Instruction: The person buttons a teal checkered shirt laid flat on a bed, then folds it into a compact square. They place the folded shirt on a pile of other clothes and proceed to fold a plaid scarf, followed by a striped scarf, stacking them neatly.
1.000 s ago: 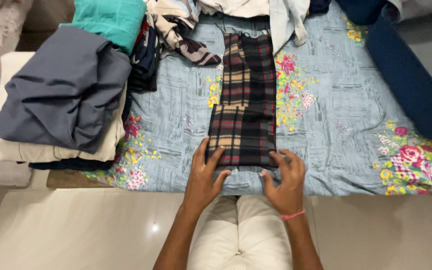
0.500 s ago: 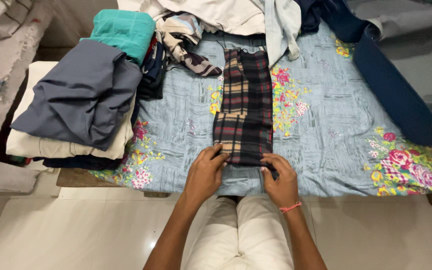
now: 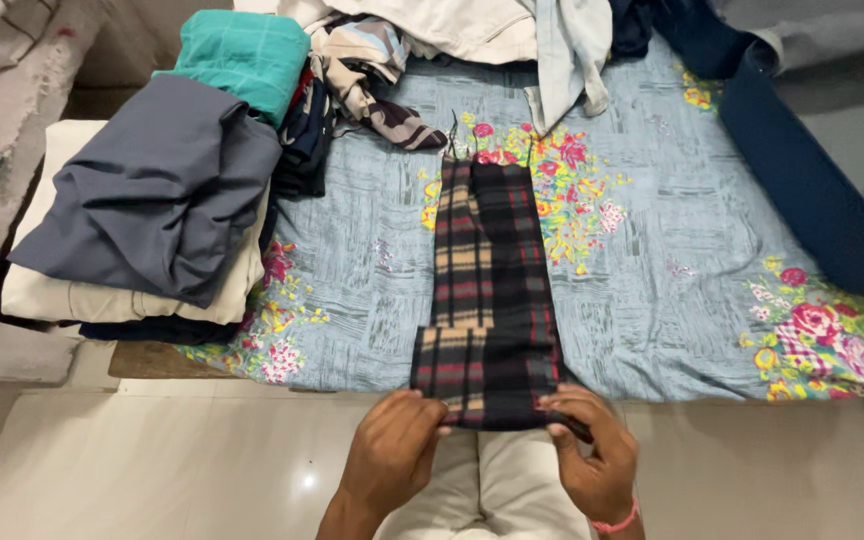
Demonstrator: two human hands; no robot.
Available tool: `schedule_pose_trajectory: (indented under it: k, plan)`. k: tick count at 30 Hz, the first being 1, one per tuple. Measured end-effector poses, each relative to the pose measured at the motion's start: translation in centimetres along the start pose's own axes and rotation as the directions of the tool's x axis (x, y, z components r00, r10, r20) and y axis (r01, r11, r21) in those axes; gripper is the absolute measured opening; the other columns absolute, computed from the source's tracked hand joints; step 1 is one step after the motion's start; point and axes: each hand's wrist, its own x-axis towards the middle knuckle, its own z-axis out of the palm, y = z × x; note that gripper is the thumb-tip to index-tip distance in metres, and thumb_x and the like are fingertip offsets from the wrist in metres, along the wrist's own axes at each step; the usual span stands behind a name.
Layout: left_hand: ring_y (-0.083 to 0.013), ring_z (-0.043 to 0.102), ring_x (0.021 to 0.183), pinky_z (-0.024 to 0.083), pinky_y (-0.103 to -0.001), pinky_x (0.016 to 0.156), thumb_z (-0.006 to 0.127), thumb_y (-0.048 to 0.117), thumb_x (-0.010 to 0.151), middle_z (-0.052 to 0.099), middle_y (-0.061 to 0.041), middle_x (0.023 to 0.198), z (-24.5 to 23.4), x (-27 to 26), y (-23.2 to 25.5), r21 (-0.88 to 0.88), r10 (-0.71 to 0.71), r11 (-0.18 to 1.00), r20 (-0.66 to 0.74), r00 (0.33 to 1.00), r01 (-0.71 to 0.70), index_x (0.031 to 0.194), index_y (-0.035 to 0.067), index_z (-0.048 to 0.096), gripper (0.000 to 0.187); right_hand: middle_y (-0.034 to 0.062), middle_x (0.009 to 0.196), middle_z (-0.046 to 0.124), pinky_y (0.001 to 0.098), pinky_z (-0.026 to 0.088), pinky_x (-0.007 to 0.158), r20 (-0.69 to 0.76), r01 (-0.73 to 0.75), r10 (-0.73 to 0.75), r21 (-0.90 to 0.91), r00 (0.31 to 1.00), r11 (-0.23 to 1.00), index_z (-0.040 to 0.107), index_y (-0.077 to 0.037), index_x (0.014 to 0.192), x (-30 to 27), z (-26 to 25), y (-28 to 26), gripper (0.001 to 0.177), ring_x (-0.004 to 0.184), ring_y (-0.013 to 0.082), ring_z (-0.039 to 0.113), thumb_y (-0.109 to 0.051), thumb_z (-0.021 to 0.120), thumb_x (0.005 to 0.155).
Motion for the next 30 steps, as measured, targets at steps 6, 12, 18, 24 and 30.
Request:
schedule_pose_trajectory:
  k: [6, 12, 18, 24, 30]
  plan:
    - [-0.0307, 0.076, 0.093, 0.060, -0.038, 0.078, 0.076, 0.020, 0.094, 0.076, -0.014, 0.108, 1.4, 5.2, -2.9, -0.111, -0.124, 0.988, -0.146, 0.982, 0.108, 0.117, 0.005, 0.067, 0.029, 0.0104, 0.100, 0.072, 0.0320, 0.052, 0.071, -0.283, -0.125, 0.046, -0.266, 0.958, 0.956, 0.067, -0.003, 0.114, 3.2, 1.5, 4.0, 0.030, 0.080, 0.0171, 0.065, -0.008, 0.082, 0.088]
    - [-0.0337, 0.072, 0.105, 0.056, -0.042, 0.088, 0.078, 0.025, 0.089, 0.074, -0.016, 0.113, 5.3, 14.8, -10.7, -0.205, -0.360, 0.919, -0.086, 0.929, 0.338, 0.130, 0.006, 0.061, 0.049, 0.0111, 0.095, 0.070, 0.0345, 0.054, 0.076, -0.195, -0.098, 0.058, -0.202, 0.979, 0.975, 0.059, -0.004, 0.135, 14.7, 4.8, 9.0, 0.047, 0.084, 0.0211, 0.069, -0.007, 0.080, 0.092]
    - [-0.0402, 0.054, 0.131, 0.048, -0.044, 0.102, 0.069, 0.043, 0.095, 0.051, -0.026, 0.147, 7.7, 14.8, -14.5, -0.255, -0.557, 0.793, 0.064, 0.828, 0.553, 0.154, 0.005, 0.036, 0.078, 0.0104, 0.101, 0.072, 0.0325, 0.056, 0.075, -0.008, -0.376, 0.376, -0.064, 0.927, 0.924, 0.048, -0.007, 0.145, 16.0, 7.4, 15.6, 0.054, 0.084, 0.0199, 0.070, -0.013, 0.069, 0.096]
    - [-0.0458, 0.027, 0.148, 0.027, -0.052, 0.118, 0.070, 0.043, 0.089, 0.029, -0.030, 0.161, 5.3, 11.0, -9.0, 0.051, -0.430, 0.901, -0.041, 0.902, 0.431, 0.150, 0.005, 0.040, 0.078, 0.0185, 0.137, 0.061, 0.0420, 0.047, 0.109, -0.003, -0.185, 0.185, -0.048, 0.983, 0.982, 0.047, -0.004, 0.148, 12.2, 4.5, 12.0, 0.055, 0.128, 0.0325, 0.059, -0.013, 0.064, 0.096]
    - [-0.0383, 0.024, 0.155, 0.016, -0.060, 0.124, 0.064, 0.044, 0.094, 0.033, -0.018, 0.165, 7.9, 11.2, -7.2, 0.371, -0.170, 0.924, 0.178, 0.969, 0.094, 0.153, 0.008, 0.046, 0.072, 0.0197, 0.158, 0.044, 0.0578, 0.020, 0.125, 0.325, 0.220, -0.062, -0.479, 0.944, 0.850, 0.050, -0.003, 0.148, 11.8, 5.5, 7.6, 0.057, 0.151, 0.0412, 0.035, -0.019, 0.061, 0.094]
